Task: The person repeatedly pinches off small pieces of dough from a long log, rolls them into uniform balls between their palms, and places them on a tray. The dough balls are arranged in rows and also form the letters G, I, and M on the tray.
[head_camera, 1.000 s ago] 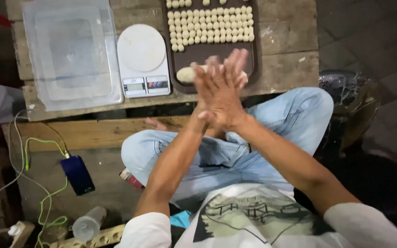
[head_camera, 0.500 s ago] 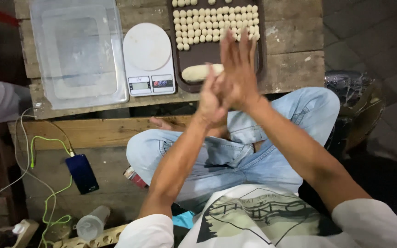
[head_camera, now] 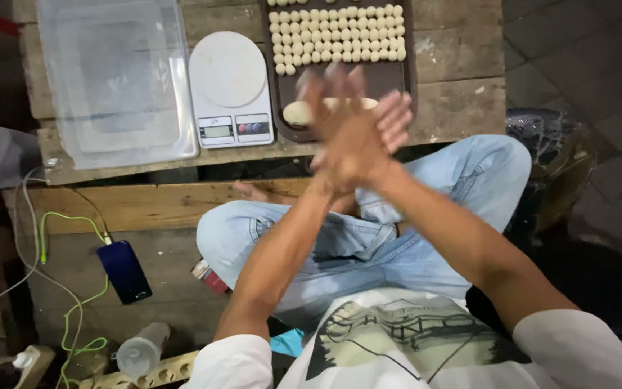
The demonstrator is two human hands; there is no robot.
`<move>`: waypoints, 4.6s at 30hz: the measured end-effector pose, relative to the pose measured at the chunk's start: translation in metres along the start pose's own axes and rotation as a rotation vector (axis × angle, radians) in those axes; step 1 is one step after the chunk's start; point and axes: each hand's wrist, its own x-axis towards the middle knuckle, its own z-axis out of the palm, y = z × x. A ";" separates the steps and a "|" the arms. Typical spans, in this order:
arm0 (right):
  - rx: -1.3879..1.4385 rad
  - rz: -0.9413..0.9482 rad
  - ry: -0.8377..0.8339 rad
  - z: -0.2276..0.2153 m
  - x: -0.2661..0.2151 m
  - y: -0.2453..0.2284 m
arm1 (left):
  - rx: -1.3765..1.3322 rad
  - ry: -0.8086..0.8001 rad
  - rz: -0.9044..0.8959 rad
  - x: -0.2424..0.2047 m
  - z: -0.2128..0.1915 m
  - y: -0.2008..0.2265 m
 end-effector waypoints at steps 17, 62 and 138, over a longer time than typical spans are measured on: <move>0.443 0.453 0.165 -0.005 -0.058 0.080 | 0.337 -0.012 0.332 0.062 -0.050 0.014; 0.616 0.562 0.056 0.090 -0.127 0.109 | 1.953 -0.262 1.414 0.126 -0.059 -0.007; 1.173 0.874 0.296 -0.017 -0.120 0.059 | 0.790 -0.101 0.105 0.010 -0.016 -0.029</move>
